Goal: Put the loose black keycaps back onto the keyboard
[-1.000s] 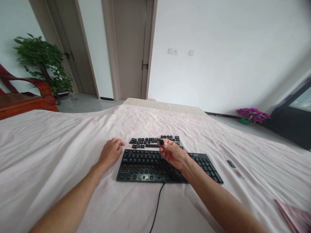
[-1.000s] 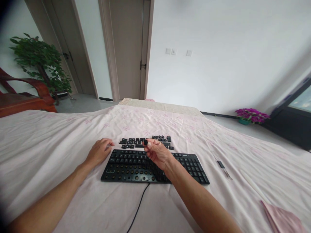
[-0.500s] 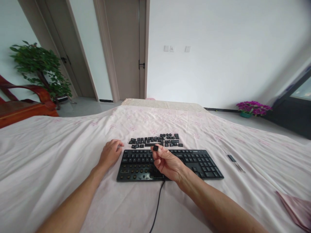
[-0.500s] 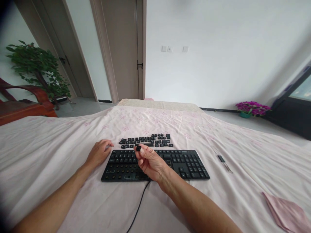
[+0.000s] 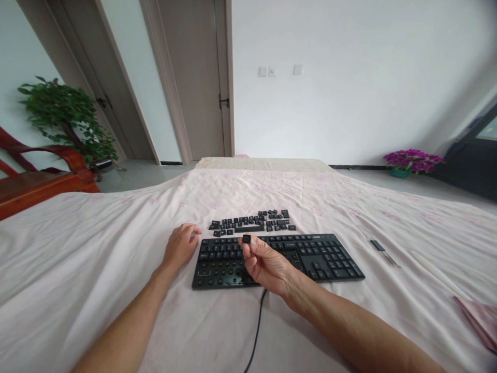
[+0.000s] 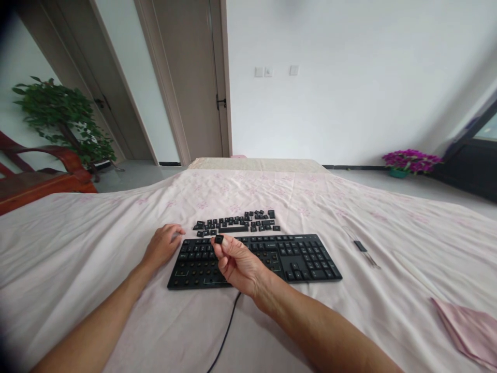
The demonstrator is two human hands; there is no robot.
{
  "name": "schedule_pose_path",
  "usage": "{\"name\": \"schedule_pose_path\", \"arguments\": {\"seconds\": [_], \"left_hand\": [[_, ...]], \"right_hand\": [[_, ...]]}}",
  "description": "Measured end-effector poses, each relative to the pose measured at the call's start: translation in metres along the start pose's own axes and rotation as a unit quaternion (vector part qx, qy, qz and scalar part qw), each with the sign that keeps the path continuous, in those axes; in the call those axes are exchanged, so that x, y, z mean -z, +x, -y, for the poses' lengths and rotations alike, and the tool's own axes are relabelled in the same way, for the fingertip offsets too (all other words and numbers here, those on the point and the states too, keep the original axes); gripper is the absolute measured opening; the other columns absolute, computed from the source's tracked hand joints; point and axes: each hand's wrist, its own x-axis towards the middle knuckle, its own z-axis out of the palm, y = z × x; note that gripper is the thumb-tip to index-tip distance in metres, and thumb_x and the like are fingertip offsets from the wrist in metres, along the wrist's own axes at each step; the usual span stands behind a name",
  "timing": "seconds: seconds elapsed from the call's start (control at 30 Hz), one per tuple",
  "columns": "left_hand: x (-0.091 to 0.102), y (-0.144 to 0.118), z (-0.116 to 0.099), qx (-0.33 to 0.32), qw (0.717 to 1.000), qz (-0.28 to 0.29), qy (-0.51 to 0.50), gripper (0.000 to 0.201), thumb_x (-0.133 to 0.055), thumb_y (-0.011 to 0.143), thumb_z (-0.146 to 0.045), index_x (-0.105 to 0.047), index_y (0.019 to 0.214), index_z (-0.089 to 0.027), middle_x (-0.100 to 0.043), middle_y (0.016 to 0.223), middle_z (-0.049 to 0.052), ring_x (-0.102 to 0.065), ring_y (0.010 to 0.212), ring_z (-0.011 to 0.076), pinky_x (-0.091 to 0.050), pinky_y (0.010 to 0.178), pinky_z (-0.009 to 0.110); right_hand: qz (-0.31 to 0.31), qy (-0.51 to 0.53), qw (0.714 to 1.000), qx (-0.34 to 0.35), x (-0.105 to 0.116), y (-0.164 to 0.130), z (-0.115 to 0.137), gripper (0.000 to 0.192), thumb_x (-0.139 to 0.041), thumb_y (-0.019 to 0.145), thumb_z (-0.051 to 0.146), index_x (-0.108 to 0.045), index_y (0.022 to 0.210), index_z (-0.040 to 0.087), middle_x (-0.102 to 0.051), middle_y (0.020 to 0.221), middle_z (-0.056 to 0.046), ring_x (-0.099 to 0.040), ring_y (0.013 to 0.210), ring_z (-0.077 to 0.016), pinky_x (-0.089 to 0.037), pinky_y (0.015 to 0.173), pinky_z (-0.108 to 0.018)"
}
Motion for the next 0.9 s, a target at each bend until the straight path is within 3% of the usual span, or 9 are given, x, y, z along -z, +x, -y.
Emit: {"name": "schedule_pose_path", "arguments": {"seconds": [0.47, 0.9], "left_hand": [[-0.0012, 0.0009, 0.0019, 0.01, 1.0, 0.005, -0.004, 0.02, -0.048, 0.084, -0.022, -0.065, 0.095, -0.024, -0.065, 0.115, 0.005, -0.056, 0.111, 0.0237, -0.041, 0.101, 0.038], [-0.0016, 0.0013, 0.0028, 0.004, 1.0, 0.002, -0.001, 0.021, -0.048, 0.084, -0.021, -0.065, 0.096, -0.024, -0.065, 0.114, 0.005, -0.057, 0.111, 0.0238, -0.041, 0.102, 0.039]], "right_hand": [[-0.002, 0.005, 1.0, 0.004, -0.0008, -0.0018, -0.0055, 0.031, -0.088, 0.064, 0.01, -0.069, 0.088, 0.018, -0.075, 0.089, 0.0, -0.071, 0.07, -0.0075, -0.048, 0.049, -0.008], [0.082, 0.001, 0.996, -0.042, 0.0048, -0.0042, -0.0072, 0.029, -0.087, 0.068, 0.016, -0.065, 0.086, 0.016, -0.073, 0.085, 0.001, -0.068, 0.066, -0.0054, -0.046, 0.052, -0.009]]}}
